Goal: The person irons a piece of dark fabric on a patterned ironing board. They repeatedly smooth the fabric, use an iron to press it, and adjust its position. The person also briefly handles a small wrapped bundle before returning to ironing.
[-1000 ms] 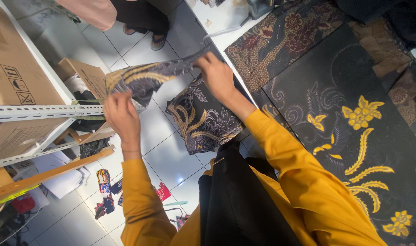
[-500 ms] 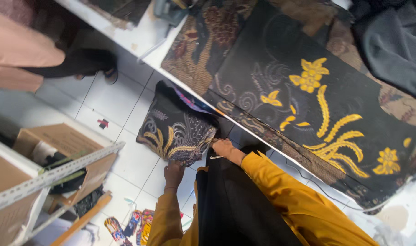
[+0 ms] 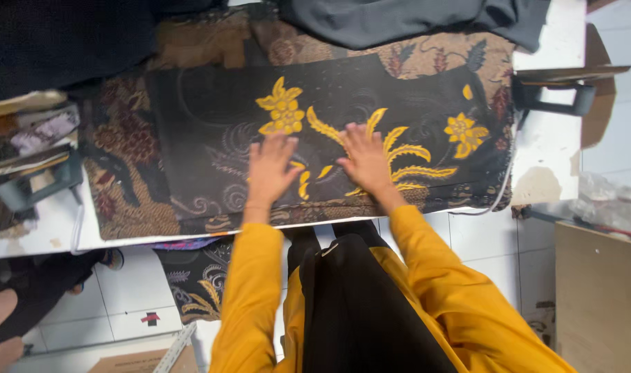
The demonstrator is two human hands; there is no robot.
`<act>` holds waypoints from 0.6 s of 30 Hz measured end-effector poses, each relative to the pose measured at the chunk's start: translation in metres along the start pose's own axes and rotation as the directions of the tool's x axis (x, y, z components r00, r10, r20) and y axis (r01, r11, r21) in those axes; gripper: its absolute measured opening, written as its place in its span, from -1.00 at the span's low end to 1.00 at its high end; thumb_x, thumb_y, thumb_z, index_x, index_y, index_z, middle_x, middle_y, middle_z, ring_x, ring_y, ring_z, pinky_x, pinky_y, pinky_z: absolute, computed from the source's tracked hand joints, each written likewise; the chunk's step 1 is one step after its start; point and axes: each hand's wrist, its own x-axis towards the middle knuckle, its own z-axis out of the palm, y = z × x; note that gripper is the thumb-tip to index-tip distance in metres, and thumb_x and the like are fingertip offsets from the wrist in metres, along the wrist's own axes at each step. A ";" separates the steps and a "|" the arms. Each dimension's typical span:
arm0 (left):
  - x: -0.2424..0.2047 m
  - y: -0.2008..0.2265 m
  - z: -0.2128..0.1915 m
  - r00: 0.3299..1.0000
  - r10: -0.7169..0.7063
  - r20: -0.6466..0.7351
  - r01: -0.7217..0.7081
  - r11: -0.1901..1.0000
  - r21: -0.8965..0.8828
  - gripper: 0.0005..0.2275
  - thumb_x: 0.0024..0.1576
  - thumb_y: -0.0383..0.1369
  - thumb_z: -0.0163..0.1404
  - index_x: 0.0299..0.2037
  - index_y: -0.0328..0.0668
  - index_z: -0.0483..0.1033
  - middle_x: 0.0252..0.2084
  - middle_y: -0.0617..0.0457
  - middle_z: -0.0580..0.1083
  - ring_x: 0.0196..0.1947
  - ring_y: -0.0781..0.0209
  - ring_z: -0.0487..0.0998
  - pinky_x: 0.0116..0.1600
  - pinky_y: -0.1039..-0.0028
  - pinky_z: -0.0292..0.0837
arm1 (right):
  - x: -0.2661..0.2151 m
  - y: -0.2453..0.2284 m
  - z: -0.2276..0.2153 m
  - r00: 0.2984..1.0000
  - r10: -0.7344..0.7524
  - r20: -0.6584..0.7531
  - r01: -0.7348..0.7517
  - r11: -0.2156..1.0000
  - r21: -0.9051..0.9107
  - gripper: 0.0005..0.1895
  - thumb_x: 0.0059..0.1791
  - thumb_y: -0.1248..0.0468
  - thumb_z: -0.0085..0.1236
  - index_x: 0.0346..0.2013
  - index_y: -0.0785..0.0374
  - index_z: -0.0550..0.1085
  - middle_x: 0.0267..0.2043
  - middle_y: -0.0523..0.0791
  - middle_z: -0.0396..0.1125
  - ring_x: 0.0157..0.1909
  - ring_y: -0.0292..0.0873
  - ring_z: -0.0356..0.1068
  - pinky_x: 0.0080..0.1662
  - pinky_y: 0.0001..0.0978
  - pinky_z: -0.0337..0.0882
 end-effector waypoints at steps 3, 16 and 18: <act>-0.061 -0.098 -0.041 0.882 -0.430 -0.194 0.459 0.875 0.150 -0.26 0.21 0.13 -0.01 0.50 -0.16 0.21 0.56 -0.23 0.09 0.56 -0.19 -0.02 0.44 -0.24 -0.13 | -0.072 0.141 -0.064 0.861 0.474 -0.186 -0.494 0.866 -0.079 -0.17 0.10 -0.11 0.06 0.54 0.25 0.13 0.61 0.08 -0.10 0.61 0.18 -0.20 0.45 0.27 -0.19; 0.032 0.064 0.037 0.950 -0.292 -0.108 0.300 0.951 0.072 -0.48 0.29 -0.24 -0.09 0.45 -0.23 0.19 0.58 -0.12 0.00 0.58 -0.01 -0.10 0.55 -0.05 -0.31 | -0.044 0.341 -0.160 0.503 0.793 -0.345 -0.160 0.477 0.864 -0.64 0.19 0.28 0.34 0.16 0.32 0.38 0.02 0.00 0.30 0.04 -0.11 0.32 0.15 -0.20 0.37; 0.044 0.091 0.044 0.968 -0.225 -0.109 0.228 0.974 0.011 -0.50 0.32 -0.26 -0.12 0.46 -0.19 0.18 0.58 -0.08 0.03 0.58 0.01 -0.05 0.56 -0.04 -0.27 | -0.028 0.310 -0.183 0.734 0.560 -0.384 -0.402 0.814 0.418 -0.72 0.16 0.21 0.30 0.02 0.31 0.44 -0.05 0.07 0.37 -0.01 0.08 0.35 0.06 -0.05 0.36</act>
